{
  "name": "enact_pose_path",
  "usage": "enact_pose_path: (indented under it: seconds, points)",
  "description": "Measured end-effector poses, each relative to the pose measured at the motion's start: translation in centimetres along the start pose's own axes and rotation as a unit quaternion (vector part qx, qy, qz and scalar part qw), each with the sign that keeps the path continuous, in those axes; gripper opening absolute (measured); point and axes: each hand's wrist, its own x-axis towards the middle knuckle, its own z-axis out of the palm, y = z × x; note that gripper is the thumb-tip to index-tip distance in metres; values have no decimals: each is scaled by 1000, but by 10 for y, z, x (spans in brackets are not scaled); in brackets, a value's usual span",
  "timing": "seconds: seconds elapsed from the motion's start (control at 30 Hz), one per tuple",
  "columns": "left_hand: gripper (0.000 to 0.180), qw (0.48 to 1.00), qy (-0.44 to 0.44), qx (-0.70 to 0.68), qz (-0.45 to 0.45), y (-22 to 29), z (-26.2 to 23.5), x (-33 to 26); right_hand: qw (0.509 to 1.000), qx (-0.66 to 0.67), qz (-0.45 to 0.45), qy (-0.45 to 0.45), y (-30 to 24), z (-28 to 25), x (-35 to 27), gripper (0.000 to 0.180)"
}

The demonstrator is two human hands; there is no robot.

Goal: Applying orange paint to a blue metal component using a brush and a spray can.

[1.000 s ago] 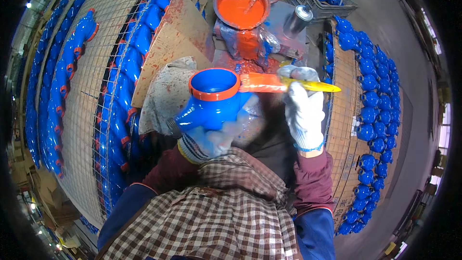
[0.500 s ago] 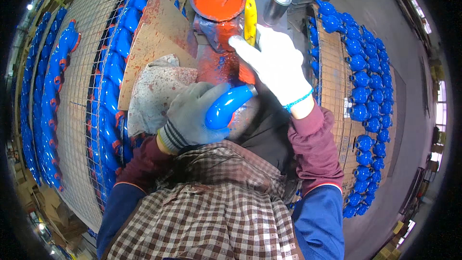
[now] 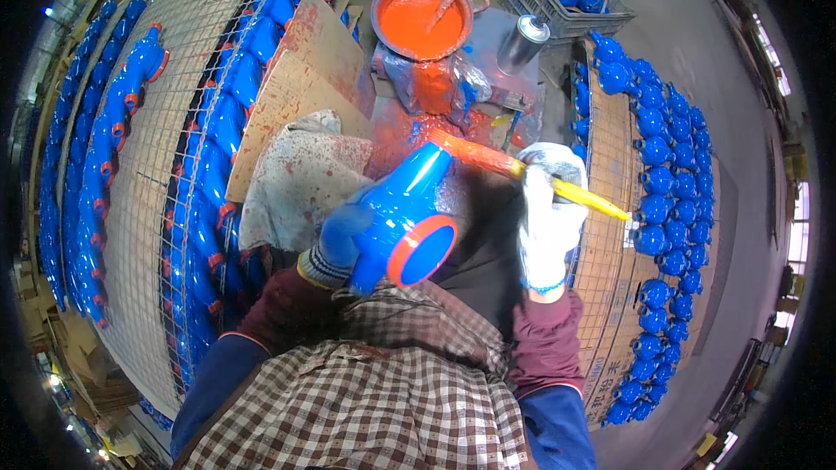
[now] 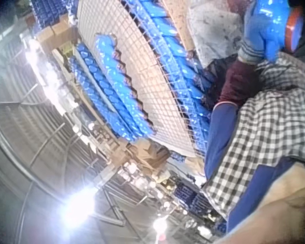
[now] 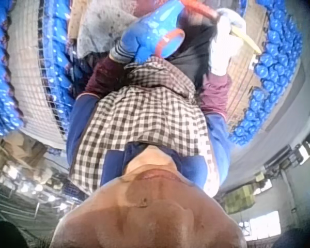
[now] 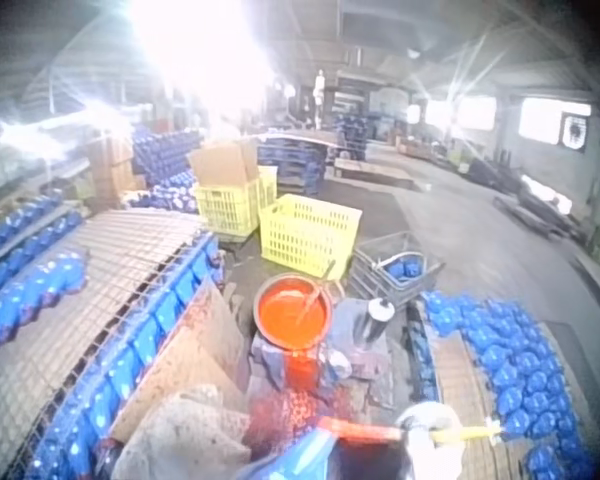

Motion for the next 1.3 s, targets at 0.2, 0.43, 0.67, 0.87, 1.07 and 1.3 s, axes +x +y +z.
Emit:
enact_pose_path:
  seconds: [0.2,0.43,0.67,0.87,1.07,1.3]
  points:
    - [80,922,10,-378,-85,-38,19,2,847,403,328,115,40,22,-31,29]
    - [84,997,-32,-68,-15,-12,52,-9,723,562,402,24,37,30,-32,28]
    - [72,904,-101,-366,-196,23,47,28,914,336,193,119,8,0,17,27]
    - [65,932,-94,338,91,32,53,29,981,-190,7,-36,-27,-19,48,25]
    - [55,634,-99,732,231,35,67,28,823,-486,-221,-196,-17,-4,45,32]
    - [55,647,-88,723,224,31,57,34,761,-535,-315,-188,-39,-8,35,26]
